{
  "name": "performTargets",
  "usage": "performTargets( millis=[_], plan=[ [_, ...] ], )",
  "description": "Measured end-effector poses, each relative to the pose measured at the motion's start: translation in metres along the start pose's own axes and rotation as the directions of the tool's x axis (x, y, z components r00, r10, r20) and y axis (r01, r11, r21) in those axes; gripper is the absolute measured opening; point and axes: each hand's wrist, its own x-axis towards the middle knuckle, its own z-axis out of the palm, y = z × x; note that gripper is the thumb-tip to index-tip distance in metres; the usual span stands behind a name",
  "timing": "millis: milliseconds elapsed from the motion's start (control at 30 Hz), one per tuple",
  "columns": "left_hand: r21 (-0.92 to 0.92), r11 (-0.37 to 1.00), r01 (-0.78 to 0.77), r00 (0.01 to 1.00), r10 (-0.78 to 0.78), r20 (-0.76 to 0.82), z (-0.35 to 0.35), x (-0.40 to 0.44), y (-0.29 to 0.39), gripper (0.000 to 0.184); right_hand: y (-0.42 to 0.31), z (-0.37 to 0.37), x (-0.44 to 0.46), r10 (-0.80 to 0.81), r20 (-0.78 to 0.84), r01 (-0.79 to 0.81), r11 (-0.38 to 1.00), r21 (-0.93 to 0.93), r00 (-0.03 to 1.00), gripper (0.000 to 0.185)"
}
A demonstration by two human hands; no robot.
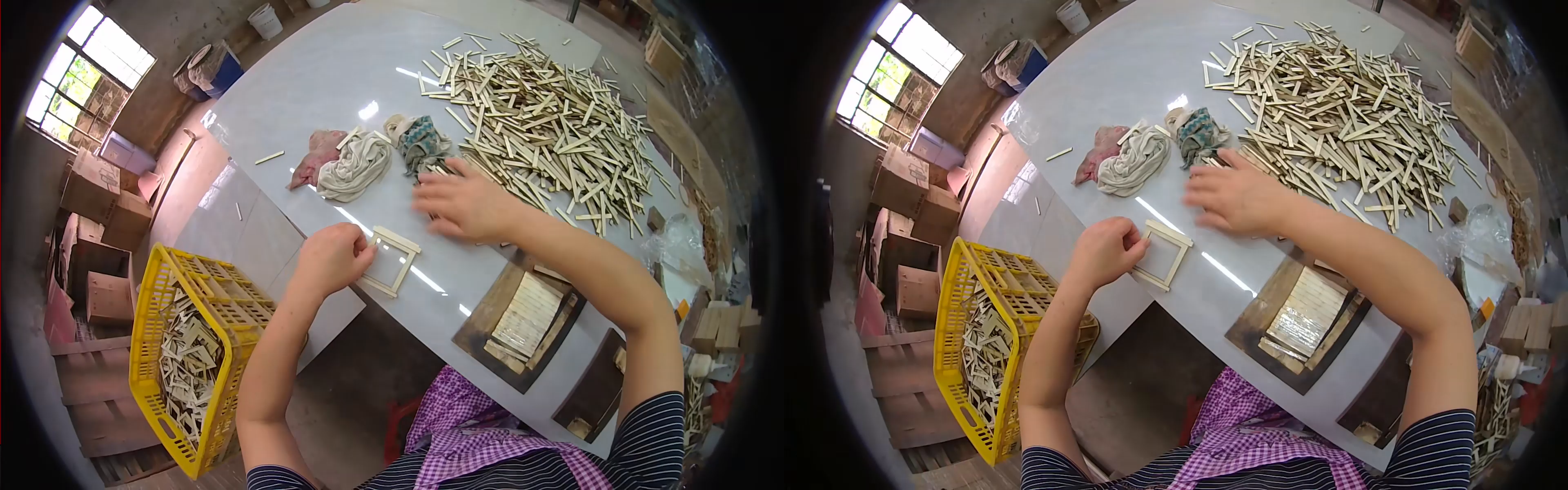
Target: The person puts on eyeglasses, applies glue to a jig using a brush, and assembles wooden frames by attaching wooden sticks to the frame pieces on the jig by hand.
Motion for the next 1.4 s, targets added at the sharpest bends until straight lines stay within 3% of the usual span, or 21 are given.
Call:
performTargets(
  millis=[100, 133, 200, 333, 467, 633, 733, 900, 1000, 1100, 1200, 1400],
  plan=[
    [0.015, 1.0, 0.012, 0.999, -0.012, 0.046, 0.0, 0.006, 0.007, 0.027, 0.026, -0.018, 0.03, 0.287, -0.149, -0.256, 0.946, 0.201, 0.946, 0.052],
    [0.024, 1.0, 0.015, 0.997, -0.016, 0.07, 0.0, 0.007, 0.009, 0.027, 0.035, -0.016, 0.039, 0.292, -0.144, -0.259, 0.943, 0.209, 0.945, 0.052],
    [0.03, 0.999, 0.009, 0.997, -0.012, 0.082, 0.003, 0.008, 0.009, 0.028, 0.052, -0.013, 0.057, 0.532, -0.174, -0.474, 0.832, 0.288, 0.829, 0.059],
    [0.051, 0.999, -0.005, 0.996, 0.0, 0.089, 0.007, 0.008, 0.007, 0.027, 0.066, -0.002, 0.082, 0.603, -0.046, -0.58, 0.784, 0.224, 0.797, 0.06],
    [0.061, 0.998, -0.025, 0.995, 0.019, 0.095, 0.01, 0.008, 0.006, 0.025, 0.078, 0.012, 0.099, 0.489, 0.113, -0.502, 0.834, 0.229, 0.865, 0.053],
    [0.037, 0.999, -0.02, 0.994, 0.016, 0.109, 0.007, 0.011, 0.005, 0.024, 0.088, 0.028, 0.123, 0.489, 0.128, -0.506, 0.831, 0.231, 0.863, 0.05],
    [0.03, 1.0, -0.007, 0.993, 0.004, 0.116, 0.005, 0.011, 0.005, 0.024, 0.097, 0.033, 0.131, 0.429, -0.167, -0.402, 0.899, 0.173, 0.888, 0.033],
    [0.021, 0.999, 0.024, 0.994, -0.026, 0.107, 0.004, 0.011, 0.007, 0.026, 0.112, 0.029, 0.131, 0.477, -0.257, -0.435, 0.877, 0.203, 0.84, 0.038],
    [0.008, 0.999, 0.042, 0.993, -0.043, 0.108, -0.001, 0.012, 0.008, 0.027, 0.12, 0.027, 0.109, 0.48, -0.369, -0.358, 0.864, 0.353, 0.796, 0.039],
    [-0.019, 0.998, 0.054, 0.991, -0.051, 0.121, -0.001, 0.012, 0.012, 0.026, 0.123, -0.003, 0.056, 0.59, -0.279, -0.45, 0.782, 0.432, 0.757, 0.041],
    [-0.116, 0.993, 0.005, 0.988, -0.023, -0.155, 0.004, 0.01, 0.023, 0.021, 0.109, -0.04, -0.018, 0.735, -0.184, -0.506, 0.603, 0.616, 0.653, 0.038],
    [-0.214, 0.945, -0.247, 0.964, 0.218, -0.151, 0.02, 0.013, 0.086, 0.021, 0.025, -0.097, -0.155, 0.859, 0.072, -0.738, 0.389, 0.551, 0.506, 0.03]
  ],
)
